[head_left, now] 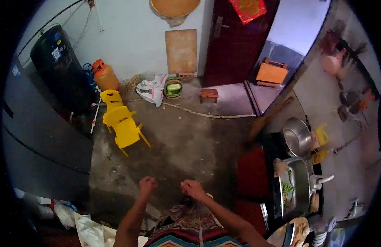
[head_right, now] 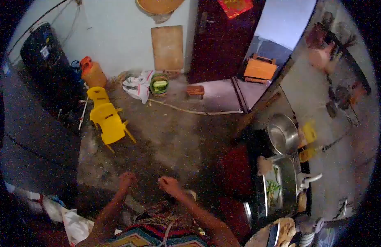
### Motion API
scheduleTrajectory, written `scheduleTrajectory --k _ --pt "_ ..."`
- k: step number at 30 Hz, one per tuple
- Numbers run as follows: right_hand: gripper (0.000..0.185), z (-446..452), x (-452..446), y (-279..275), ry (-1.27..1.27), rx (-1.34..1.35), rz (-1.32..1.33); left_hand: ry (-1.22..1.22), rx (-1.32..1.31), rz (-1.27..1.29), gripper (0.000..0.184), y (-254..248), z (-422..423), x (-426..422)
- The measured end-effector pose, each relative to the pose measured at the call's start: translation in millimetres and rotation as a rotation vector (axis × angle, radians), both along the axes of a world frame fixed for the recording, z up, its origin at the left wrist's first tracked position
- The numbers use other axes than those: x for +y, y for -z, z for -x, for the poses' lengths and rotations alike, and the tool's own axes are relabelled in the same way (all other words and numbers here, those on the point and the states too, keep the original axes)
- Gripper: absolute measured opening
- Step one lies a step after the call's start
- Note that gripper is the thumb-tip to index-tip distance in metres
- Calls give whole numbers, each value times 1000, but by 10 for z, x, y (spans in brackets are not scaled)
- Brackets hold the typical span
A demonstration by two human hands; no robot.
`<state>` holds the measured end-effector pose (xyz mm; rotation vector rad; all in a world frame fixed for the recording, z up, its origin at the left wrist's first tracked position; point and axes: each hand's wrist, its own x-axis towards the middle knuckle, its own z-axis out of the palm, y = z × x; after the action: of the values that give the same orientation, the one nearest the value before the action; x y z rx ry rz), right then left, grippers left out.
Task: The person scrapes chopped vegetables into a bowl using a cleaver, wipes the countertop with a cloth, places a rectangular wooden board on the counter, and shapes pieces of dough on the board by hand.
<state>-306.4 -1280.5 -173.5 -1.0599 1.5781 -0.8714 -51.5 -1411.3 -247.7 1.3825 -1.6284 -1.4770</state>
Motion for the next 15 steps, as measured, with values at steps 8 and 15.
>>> scheduleTrajectory --k 8,15 --pt "27 449 -1727 355 -191 -133 -23 -213 417 -461 19 -843 1238 -1861" --pt "27 1453 -3680 181 -74 276 -88 -187 275 -482 23 -548 1879 -3850"
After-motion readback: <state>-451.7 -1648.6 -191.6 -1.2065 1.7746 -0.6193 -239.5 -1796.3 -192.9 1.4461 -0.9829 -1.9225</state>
